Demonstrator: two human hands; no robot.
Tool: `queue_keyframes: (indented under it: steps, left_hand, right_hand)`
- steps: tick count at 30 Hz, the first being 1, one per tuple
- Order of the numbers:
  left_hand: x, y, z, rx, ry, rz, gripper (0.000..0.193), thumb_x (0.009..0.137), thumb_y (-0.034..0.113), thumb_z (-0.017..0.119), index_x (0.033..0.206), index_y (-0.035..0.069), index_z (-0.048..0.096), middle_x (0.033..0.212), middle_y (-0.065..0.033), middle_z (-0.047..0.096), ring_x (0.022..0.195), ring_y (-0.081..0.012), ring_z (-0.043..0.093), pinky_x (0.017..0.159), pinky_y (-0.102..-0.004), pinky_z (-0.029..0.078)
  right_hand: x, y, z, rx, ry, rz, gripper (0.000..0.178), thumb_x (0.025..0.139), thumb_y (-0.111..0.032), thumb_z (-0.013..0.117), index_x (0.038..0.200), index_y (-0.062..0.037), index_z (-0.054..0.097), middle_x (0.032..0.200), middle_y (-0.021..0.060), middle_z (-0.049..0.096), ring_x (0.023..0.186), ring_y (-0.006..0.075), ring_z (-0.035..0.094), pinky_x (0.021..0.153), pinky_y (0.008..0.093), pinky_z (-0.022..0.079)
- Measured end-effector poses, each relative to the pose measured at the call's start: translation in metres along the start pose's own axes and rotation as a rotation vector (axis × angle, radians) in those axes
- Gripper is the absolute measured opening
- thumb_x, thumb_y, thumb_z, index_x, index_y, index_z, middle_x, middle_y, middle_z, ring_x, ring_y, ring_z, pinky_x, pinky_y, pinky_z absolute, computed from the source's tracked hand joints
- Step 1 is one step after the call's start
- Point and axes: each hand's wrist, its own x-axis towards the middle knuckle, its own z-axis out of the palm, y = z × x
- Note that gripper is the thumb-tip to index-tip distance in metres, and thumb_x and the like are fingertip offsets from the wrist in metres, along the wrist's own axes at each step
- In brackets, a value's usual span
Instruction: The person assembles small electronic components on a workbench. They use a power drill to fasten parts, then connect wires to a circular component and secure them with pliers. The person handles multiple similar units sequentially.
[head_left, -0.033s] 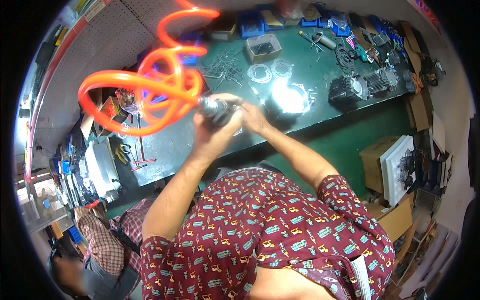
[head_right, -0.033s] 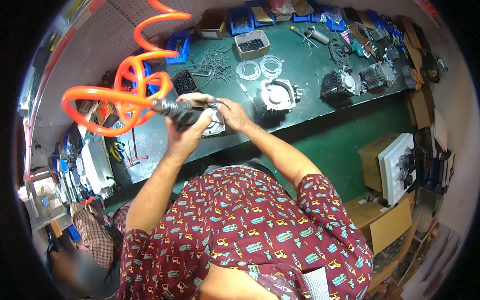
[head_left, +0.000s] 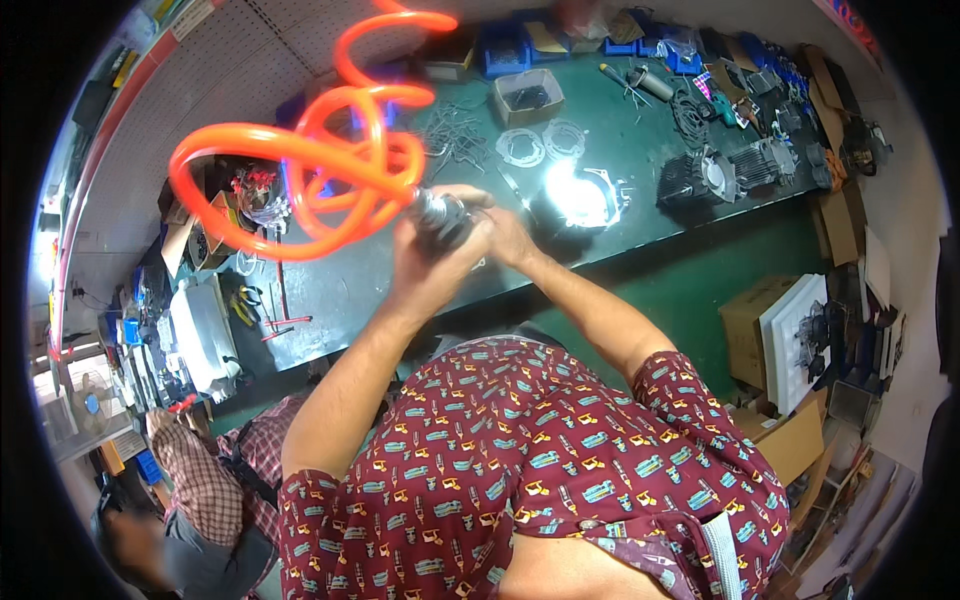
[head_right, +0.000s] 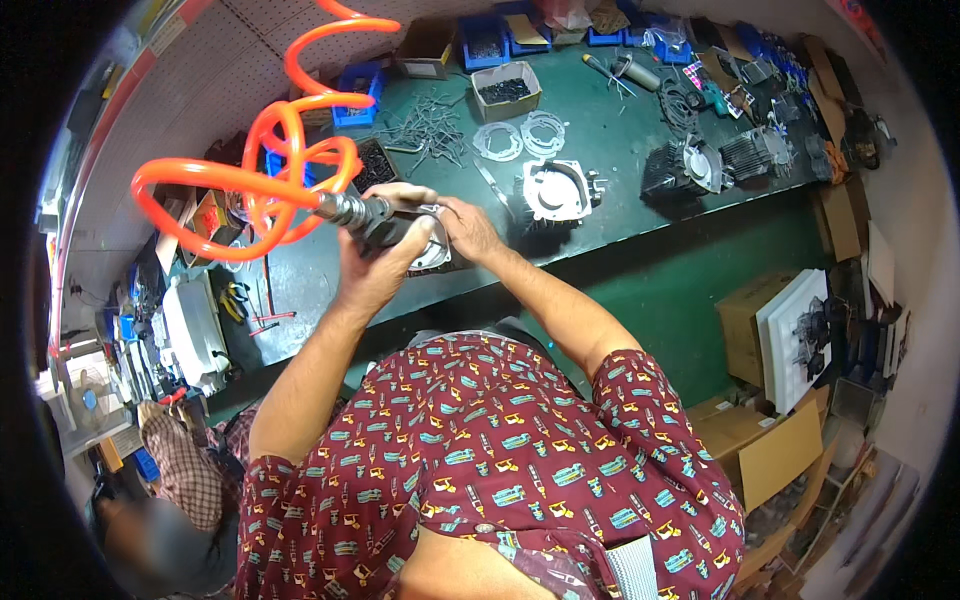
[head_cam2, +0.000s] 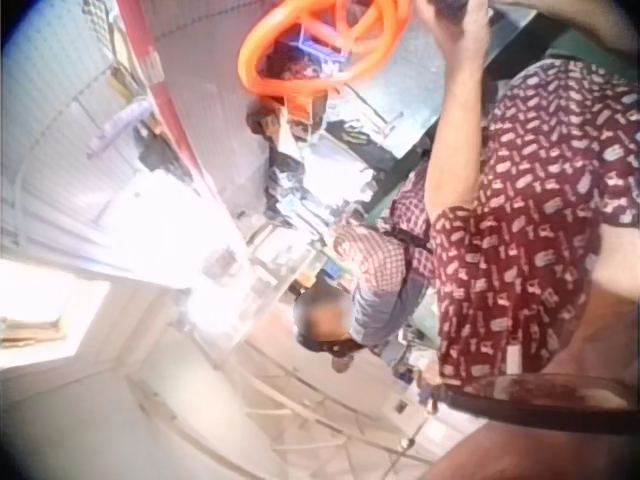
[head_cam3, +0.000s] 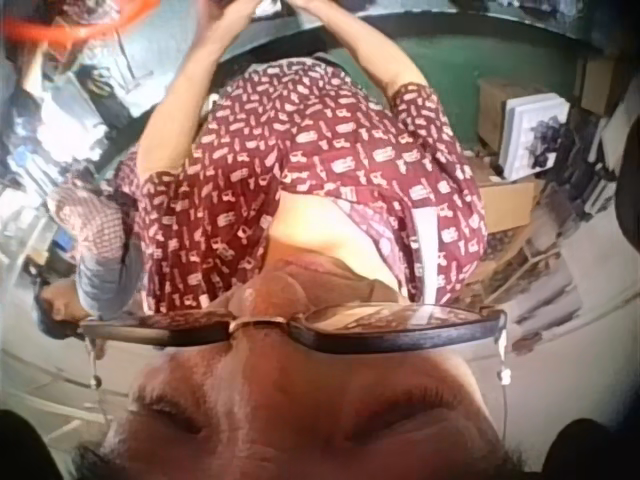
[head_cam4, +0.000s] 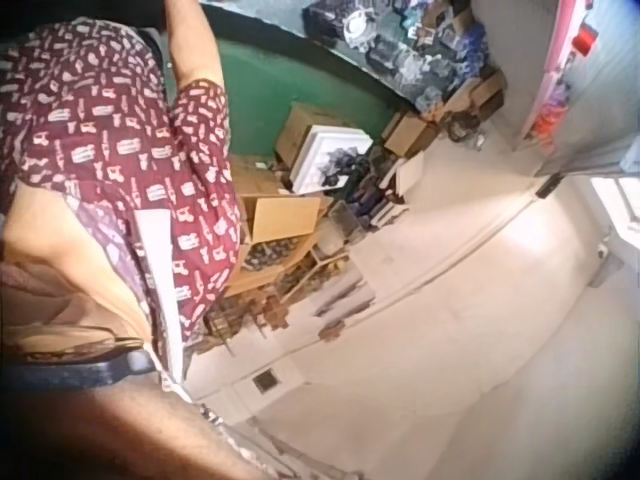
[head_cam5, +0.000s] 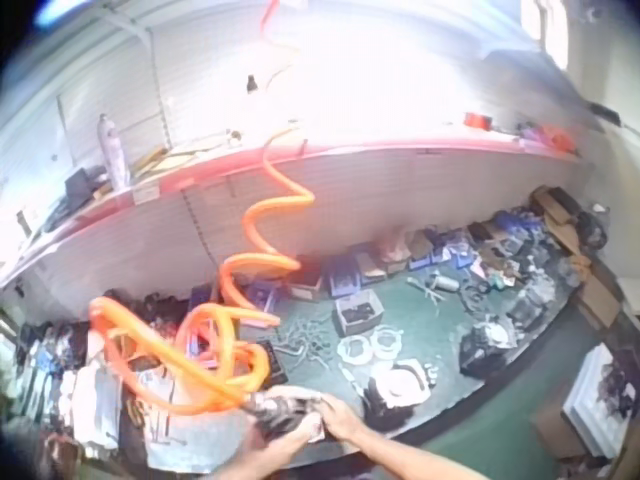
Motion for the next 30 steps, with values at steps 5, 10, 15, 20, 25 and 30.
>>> queue_keyframes:
  steps: [5, 10, 15, 20, 25, 30]
  left_hand:
    - [0.007, -0.002, 0.007, 0.034, -0.1, 0.023, 0.029, 0.085, 0.002, 0.071, 0.113, -0.001, 0.064, 0.111, -0.0103, 0.069, 0.102, -0.0148, 0.064, 0.093, -0.0327, 0.052]
    - [0.007, -0.007, 0.007, 0.081, -0.123, 0.042, 0.025, 0.085, 0.002, 0.071, 0.109, -0.001, 0.065, 0.106, -0.0088, 0.069, 0.097, -0.0139, 0.064, 0.09, -0.032, 0.052]
    - [0.001, -0.016, 0.008, 0.139, -0.09, 0.095, 0.018, 0.085, 0.002, 0.07, 0.103, 0.001, 0.065, 0.098, -0.0064, 0.068, 0.091, -0.0122, 0.064, 0.085, -0.031, 0.053]
    - [-0.003, -0.018, 0.012, 0.096, -0.037, 0.081, 0.014, 0.085, 0.001, 0.07, 0.097, 0.003, 0.064, 0.092, -0.0034, 0.066, 0.084, -0.0101, 0.063, 0.076, -0.0281, 0.053]
    - [-0.001, -0.016, 0.014, 0.135, -0.042, 0.028, 0.015, 0.085, -0.001, 0.07, 0.097, 0.003, 0.061, 0.092, -0.0035, 0.065, 0.085, -0.0101, 0.062, 0.077, -0.0287, 0.053]
    - [-0.001, -0.022, -0.001, 0.12, -0.053, 0.045, 0.018, 0.085, -0.002, 0.072, 0.096, 0.004, 0.059, 0.093, -0.0037, 0.064, 0.086, -0.0103, 0.061, 0.08, -0.0293, 0.053]
  right_hand:
    - [0.006, 0.029, 0.013, -0.161, 0.05, -0.205, 0.053, 0.097, -0.043, 0.043, 0.124, -0.0011, 0.063, 0.108, 0.0278, 0.068, 0.103, 0.0465, 0.065, 0.09, 0.051, 0.052]
    - [0.011, 0.027, 0.011, -0.175, -0.027, -0.185, 0.052, 0.097, -0.044, 0.044, 0.124, -0.0061, 0.066, 0.111, 0.0269, 0.068, 0.105, 0.0464, 0.064, 0.092, 0.0497, 0.052]
    - [0.007, 0.002, 0.011, -0.002, 0.051, -0.226, 0.045, 0.096, -0.037, 0.051, 0.13, -0.0108, 0.065, 0.12, 0.0249, 0.067, 0.115, 0.0426, 0.063, 0.096, 0.0452, 0.051]
    - [0.002, -0.006, 0.008, -0.058, 0.036, -0.111, 0.051, 0.103, -0.045, 0.04, 0.119, -0.0034, 0.066, 0.115, 0.0262, 0.068, 0.111, 0.0459, 0.062, 0.096, 0.0475, 0.049]
    - [0.002, -0.009, 0.003, -0.104, 0.02, -0.016, 0.058, 0.106, -0.048, 0.031, 0.114, -0.0022, 0.066, 0.11, 0.0288, 0.067, 0.107, 0.049, 0.061, 0.093, 0.051, 0.049]
    - [0.009, -0.014, 0.012, -0.086, 0.031, -0.031, 0.061, 0.106, -0.051, 0.03, 0.114, -0.0023, 0.066, 0.108, 0.0284, 0.068, 0.105, 0.0488, 0.062, 0.091, 0.0507, 0.049]
